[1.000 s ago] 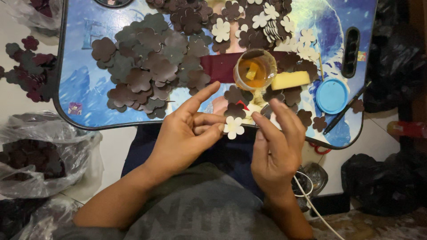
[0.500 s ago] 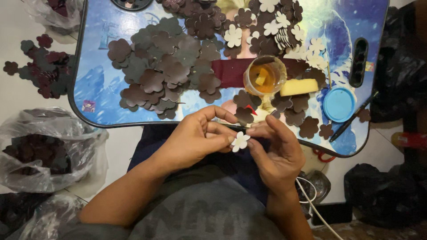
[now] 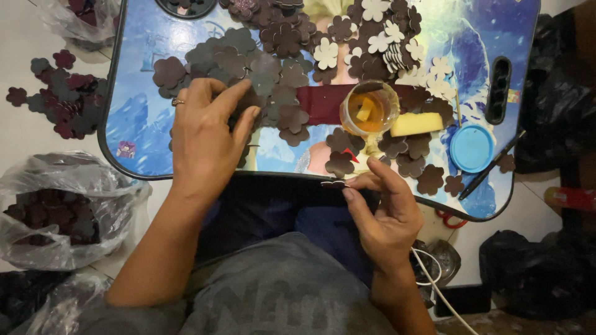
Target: The person sits on the floor with a tray of flower-shaped cut pieces on their lap. They pick up flower pieces, dip or apply glue from a small cup, press matching pieces together, and set the glued flowers back onto the tray, repeating this for one piece at a time.
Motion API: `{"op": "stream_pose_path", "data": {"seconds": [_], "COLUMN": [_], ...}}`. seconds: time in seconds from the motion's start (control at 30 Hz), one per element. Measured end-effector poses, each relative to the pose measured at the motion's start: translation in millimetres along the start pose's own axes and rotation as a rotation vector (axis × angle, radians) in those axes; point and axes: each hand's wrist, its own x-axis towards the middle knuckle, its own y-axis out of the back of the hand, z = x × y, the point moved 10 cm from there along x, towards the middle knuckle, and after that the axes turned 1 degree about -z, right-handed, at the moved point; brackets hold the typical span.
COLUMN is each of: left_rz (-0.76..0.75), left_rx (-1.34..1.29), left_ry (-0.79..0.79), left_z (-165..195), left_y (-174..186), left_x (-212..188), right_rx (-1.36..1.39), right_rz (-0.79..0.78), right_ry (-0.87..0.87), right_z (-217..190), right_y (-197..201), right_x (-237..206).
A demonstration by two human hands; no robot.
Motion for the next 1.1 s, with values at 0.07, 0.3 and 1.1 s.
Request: {"op": "stream_pose_path", "data": {"seconds": [0.07, 0.3, 1.1], "left_rz": [-0.005, 0.129, -0.086], "left_rx": [-0.02, -0.15, -0.37], "left_ry": [0.015, -0.077, -0.07], "left_z": [-3, 19, 46], "left_y": [-2, 16, 11], "left_x": [-2, -10, -11], "right_rx": [-0.02, 0.03, 0.104], "right_rz": [0.008, -0.01, 0.012], "right_ry": [0.008, -0.007, -0.098], "right_z": [-2, -4, 6], "right_y": [-1, 1, 5], "right_x": [0, 1, -1]}}
